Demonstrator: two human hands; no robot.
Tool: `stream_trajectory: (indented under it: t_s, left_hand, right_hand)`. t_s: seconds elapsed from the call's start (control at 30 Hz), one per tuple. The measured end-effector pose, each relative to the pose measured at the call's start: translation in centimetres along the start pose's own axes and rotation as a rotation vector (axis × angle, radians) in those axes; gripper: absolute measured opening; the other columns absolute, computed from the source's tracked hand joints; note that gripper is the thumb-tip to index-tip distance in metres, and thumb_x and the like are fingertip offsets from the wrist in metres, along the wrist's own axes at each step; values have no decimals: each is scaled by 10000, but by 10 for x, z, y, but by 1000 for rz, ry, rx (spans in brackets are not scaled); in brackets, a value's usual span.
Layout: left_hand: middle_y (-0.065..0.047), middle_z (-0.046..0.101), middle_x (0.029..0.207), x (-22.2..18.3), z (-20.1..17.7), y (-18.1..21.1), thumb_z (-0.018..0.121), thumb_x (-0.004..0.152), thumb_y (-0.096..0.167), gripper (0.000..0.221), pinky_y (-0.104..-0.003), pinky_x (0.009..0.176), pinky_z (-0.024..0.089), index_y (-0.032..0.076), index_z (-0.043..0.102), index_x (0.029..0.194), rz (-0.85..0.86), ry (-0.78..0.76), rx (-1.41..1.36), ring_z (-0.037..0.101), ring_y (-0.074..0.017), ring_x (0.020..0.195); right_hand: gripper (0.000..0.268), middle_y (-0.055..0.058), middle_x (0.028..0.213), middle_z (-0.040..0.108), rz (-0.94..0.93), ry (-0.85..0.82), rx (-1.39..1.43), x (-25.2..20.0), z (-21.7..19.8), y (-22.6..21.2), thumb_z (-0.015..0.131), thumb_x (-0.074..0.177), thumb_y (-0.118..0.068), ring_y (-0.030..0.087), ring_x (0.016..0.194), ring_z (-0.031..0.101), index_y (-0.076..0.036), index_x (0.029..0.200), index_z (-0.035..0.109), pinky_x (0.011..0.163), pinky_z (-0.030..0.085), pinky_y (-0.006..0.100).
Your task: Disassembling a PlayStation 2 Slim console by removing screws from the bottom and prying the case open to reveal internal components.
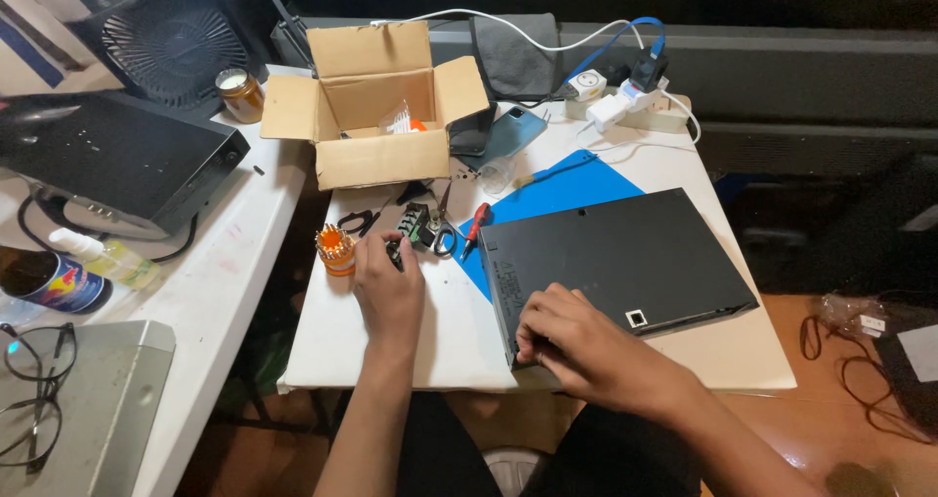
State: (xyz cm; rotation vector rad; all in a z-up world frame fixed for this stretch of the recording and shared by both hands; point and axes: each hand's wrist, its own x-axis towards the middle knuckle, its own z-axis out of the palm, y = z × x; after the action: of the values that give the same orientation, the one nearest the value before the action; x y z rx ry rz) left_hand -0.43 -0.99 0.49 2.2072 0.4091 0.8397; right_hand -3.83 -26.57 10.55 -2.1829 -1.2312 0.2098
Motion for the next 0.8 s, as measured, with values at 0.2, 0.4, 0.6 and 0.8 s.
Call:
stream_trajectory:
  t_s: [0.2, 0.4, 0.6, 0.8]
  left_hand:
    - [-114, 646, 1028, -3, -3, 7, 649, 979, 145, 96, -428, 783, 518, 87, 632, 1053, 14, -42, 144, 619, -293, 942]
    - [-117, 673, 1129, -3, -6, 6, 594, 1017, 219, 195, -486, 868, 549, 151, 632, 1195, -62, -131, 197, 694, -338, 1065]
    - [-241, 667, 1244, -4, -21, 28, 585, 1011, 143, 285, -519, 934, 524, 54, 631, 1278, 0, -92, 144, 650, -403, 1146]
    - [-139, 724, 1043, -9, 7, 19, 648, 938, -3, 258, -407, 779, 596, 85, 699, 1175, 261, -86, -163, 725, -312, 902]
  right_hand:
    - [176, 4, 902, 614, 115, -17, 54, 6, -5, 1, 770, 871, -176, 202, 865, 565, -156, 869, 595, 803, 439, 338]
    - [140, 54, 739, 648, 105, 52, 87, 18, -10, 3, 776, 814, -134, 254, 774, 681, -134, 802, 636, 722, 545, 369]
    - [138, 50, 718, 706, 227, 74, 131, 24, -13, -2, 793, 790, -156, 235, 707, 708, -132, 844, 669, 680, 567, 375]
    - [100, 104, 778, 723, 183, 103, -22, 34, -30, 22, 763, 803, -161, 297, 764, 735, -123, 859, 689, 692, 589, 396]
